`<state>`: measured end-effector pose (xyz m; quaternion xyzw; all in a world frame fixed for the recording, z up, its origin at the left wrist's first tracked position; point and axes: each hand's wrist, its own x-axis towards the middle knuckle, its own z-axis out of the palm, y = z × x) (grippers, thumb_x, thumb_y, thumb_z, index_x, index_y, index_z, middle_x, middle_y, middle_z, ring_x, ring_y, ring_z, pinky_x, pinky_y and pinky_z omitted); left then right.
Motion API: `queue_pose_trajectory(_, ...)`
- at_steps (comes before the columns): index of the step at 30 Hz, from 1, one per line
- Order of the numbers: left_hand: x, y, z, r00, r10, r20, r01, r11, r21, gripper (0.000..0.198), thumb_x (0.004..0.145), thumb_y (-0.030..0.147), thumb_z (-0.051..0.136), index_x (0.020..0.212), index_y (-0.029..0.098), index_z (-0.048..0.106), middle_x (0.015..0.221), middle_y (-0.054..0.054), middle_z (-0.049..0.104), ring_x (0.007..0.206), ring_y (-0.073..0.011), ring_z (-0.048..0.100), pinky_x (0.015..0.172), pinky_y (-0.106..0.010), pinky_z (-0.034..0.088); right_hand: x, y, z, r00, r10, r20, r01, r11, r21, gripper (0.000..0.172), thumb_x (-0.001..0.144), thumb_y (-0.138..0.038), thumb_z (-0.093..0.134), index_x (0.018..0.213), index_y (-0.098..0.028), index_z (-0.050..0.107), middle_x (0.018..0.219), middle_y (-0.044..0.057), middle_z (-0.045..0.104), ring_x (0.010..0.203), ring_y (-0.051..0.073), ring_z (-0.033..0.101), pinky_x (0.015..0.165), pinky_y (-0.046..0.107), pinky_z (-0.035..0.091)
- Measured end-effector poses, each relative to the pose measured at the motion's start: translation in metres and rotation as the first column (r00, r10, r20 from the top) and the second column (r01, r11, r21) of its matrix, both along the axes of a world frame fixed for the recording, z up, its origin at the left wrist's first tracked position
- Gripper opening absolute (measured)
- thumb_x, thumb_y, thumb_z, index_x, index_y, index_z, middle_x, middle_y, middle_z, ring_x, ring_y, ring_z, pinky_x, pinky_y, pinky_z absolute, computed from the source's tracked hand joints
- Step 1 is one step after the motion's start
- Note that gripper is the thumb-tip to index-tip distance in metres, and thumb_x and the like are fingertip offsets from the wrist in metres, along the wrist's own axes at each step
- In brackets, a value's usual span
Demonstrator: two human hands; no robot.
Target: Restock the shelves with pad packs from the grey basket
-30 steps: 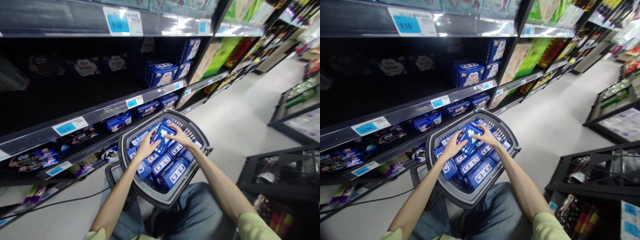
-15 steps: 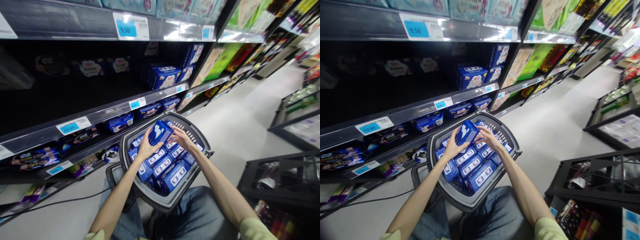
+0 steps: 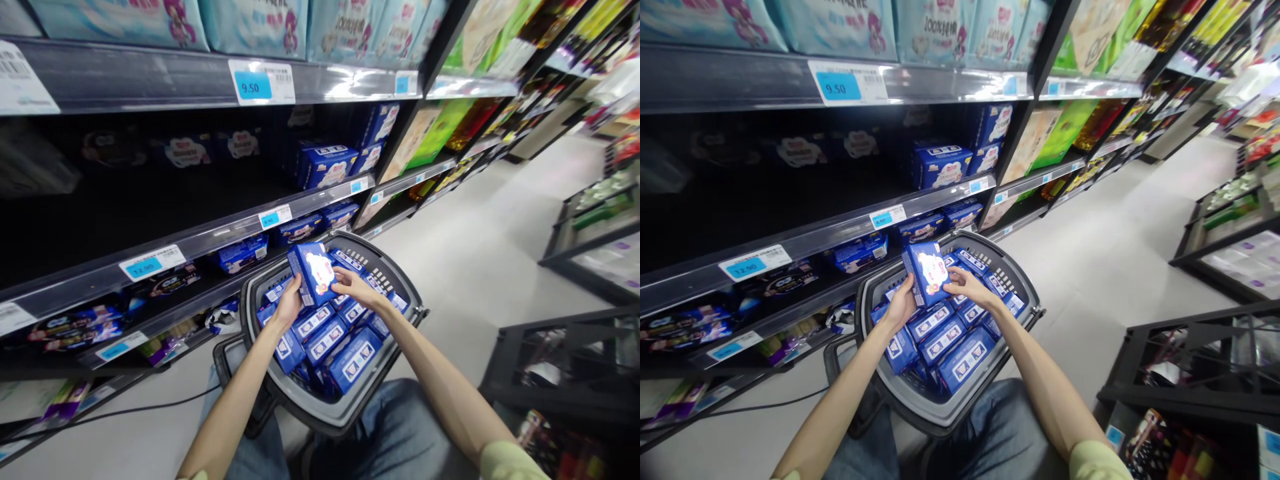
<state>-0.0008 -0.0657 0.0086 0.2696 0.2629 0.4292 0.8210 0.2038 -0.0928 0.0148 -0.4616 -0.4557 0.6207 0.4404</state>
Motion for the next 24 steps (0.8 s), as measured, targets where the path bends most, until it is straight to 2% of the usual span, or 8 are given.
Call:
queue_pose_trajectory(5,-0.004,0.006,-0.004,0.991,0.132,0.005,-0.132,0.991,-0.012,0.047,0.077,0.05,0.078,0.112,0.021,0.065,0.114,-0.004,0.071,0.109,-0.0209,0.064,0.094,-0.034,0.052,0.009,0.004,-0.003,0.973,-0.228,-0.032,0.228,0.974,-0.001,0.046,0.063,-0.039,0.089,0.104,-0.03,0.069,0.098,-0.002,0.071,0.076,0.015,0.065,0.069,0.029,0.054)
queue_pose_trajectory(8,-0.006,0.007,-0.006,0.973,0.228,-0.042,-0.228,0.974,-0.009,0.053,0.074,0.045,0.081,0.119,0.023,0.063,0.108,-0.003,0.07,0.097,-0.018,0.065,0.085,-0.031,0.053,0.012,0.007,-0.002,0.93,-0.366,-0.045,0.367,0.93,0.026,0.049,0.06,-0.041,0.091,0.104,-0.03,0.071,0.099,-0.002,0.07,0.073,0.014,0.063,0.064,0.028,0.051)
queue_pose_trajectory(10,-0.006,0.006,-0.007,0.964,0.245,-0.108,-0.246,0.969,0.001,0.061,0.07,0.041,0.084,0.124,0.024,0.06,0.108,-0.003,0.07,0.092,-0.0176,0.065,0.08,-0.03,0.053,0.013,0.007,-0.002,0.9,-0.433,-0.049,0.435,0.9,0.037,0.048,0.061,-0.045,0.09,0.103,-0.029,0.072,0.092,-0.001,0.071,0.069,0.014,0.062,0.062,0.028,0.05)
queue_pose_trajectory(14,-0.005,0.002,-0.006,0.965,0.157,-0.208,-0.151,0.988,0.043,0.066,0.069,0.045,0.084,0.127,0.024,0.059,0.111,-0.005,0.071,0.095,-0.0205,0.067,0.077,-0.029,0.051,0.015,0.009,-0.002,0.856,-0.515,-0.051,0.517,0.854,0.05,0.045,0.064,-0.053,0.086,0.098,-0.027,0.074,0.08,-0.002,0.069,0.067,0.015,0.06,0.062,0.029,0.049)
queue_pose_trajectory(18,-0.005,-0.002,-0.003,0.951,0.089,-0.295,-0.067,0.994,0.086,0.064,0.069,0.048,0.084,0.123,0.023,0.06,0.114,-0.006,0.071,0.101,-0.0225,0.067,0.078,-0.028,0.048,0.015,0.008,0.001,0.811,-0.583,-0.047,0.585,0.807,0.077,0.044,0.066,-0.056,0.084,0.096,-0.026,0.073,0.081,-0.001,0.071,0.072,0.017,0.062,0.067,0.029,0.051)
queue_pose_trajectory(24,-0.004,-0.003,-0.003,0.943,0.068,-0.327,-0.035,0.994,0.106,0.06,0.072,0.048,0.082,0.121,0.023,0.059,0.12,-0.007,0.07,0.108,-0.0234,0.065,0.084,-0.03,0.048,0.014,0.007,0.004,0.795,-0.605,-0.036,0.606,0.79,0.092,0.049,0.066,-0.055,0.084,0.104,-0.028,0.072,0.08,-0.001,0.072,0.073,0.019,0.065,0.069,0.032,0.053)
